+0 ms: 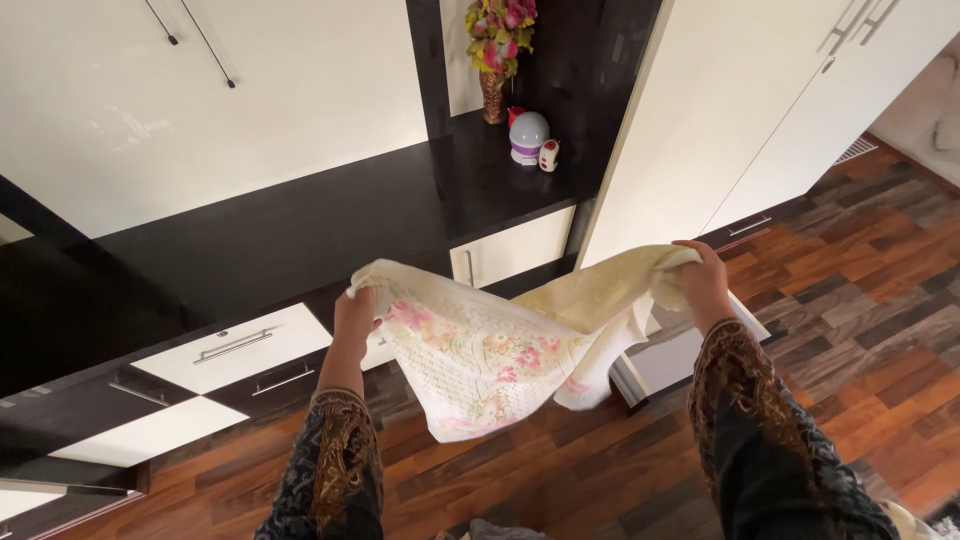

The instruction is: Folding a white pillowcase and a yellow floral cloth and organizing them in a dresser.

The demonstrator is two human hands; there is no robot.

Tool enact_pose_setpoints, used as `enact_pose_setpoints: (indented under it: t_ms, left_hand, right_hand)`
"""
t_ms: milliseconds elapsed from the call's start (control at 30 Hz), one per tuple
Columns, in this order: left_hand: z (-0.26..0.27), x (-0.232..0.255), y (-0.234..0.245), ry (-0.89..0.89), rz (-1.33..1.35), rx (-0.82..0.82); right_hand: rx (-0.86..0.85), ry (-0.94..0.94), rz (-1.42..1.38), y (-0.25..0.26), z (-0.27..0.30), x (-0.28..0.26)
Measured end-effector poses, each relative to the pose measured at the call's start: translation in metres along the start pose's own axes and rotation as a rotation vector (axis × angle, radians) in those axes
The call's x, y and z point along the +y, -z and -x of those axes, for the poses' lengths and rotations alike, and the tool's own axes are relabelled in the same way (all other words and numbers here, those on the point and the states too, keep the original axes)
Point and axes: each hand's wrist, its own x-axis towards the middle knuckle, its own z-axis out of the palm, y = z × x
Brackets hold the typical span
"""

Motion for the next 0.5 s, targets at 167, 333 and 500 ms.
enact_pose_setpoints:
  t_ms: [167, 333, 500]
  left_hand:
    - [0.003, 0.075, -0.012, -0.158, -0.068, 0.116]
    - [0.004, 0.132, -0.010, -0.837, 0.087, 0.236]
    - [0.046, 0.104, -0.001, -0.944, -0.561, 0.509]
  right_hand:
    - [-0.100, -0.277, 0.333, 0.005, -0.066, -0.019]
    - [0.054, 0.113, -0.348, 0.024, -0.010, -0.142]
    - [0.602, 1.061, 0.456, 0.000, 0.040, -0.068]
